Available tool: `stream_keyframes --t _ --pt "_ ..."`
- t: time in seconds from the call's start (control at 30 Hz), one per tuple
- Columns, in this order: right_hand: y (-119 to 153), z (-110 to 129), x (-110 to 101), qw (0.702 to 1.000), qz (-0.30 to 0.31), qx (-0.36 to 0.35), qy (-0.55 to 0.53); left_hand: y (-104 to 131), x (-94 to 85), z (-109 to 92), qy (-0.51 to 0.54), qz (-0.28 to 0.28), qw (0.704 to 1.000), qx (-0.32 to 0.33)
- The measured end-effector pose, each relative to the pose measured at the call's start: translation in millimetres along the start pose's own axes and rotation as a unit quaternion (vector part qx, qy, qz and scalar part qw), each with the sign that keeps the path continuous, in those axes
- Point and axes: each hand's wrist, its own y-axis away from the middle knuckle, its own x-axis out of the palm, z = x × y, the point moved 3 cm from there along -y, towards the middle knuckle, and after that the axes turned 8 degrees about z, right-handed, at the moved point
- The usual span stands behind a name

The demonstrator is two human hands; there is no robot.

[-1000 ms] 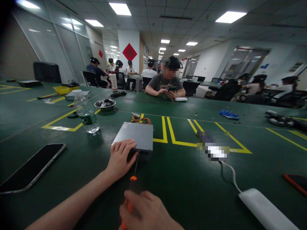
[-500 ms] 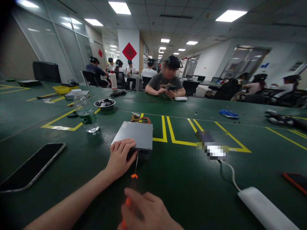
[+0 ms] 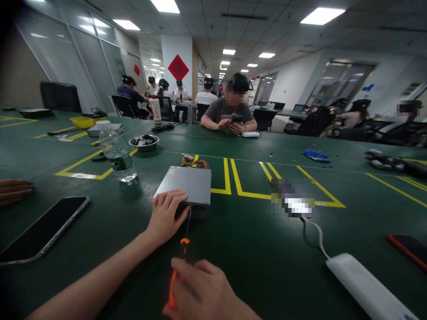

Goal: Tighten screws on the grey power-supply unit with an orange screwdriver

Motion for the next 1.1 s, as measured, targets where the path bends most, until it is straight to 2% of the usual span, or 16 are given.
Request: stream_keyframes --t 0.1,0.3,0.53,0.6,0.77,0.83,0.9,1.1 --pt "2.1 -1.2 1.7 1.0 -0.006 0.016 -0.018 0.1 0.4 -0.1 0.001 -0.001 1.0 -0.001" --pt "-0.2 -0.1 6.7 0.992 0.103 0.065 -0.04 -0.2 0.7 0.5 0.0 0.004 1.0 -0.001" --pt "4.0 0.8 10.0 0.998 0.031 0.045 -0.015 0.3 0.1 0.1 0.003 0.004 1.0 0.0" --pt "5.8 0.8 11.0 0.998 0.032 0.052 -0.015 0.3 0.1 -0.1 0.002 0.002 1.0 -0.001" --pt "2.8 2.8 8.8 0.987 0.14 0.073 -0.005 0.2 0.8 0.0 0.0 0.006 1.0 -0.003" --pt "1.3 3.7 7.8 0.984 0.163 0.071 0.003 0.4 0.8 0.1 0.002 0.007 1.0 -0.003" --pt "1.2 3.9 8.1 0.987 0.147 0.071 0.006 0.5 0.7 0.0 0.003 0.006 1.0 -0.001" --pt "5.3 2.6 11.7 0.996 0.046 0.072 -0.025 0.4 -0.3 -0.4 0.0 0.001 1.0 0.0"
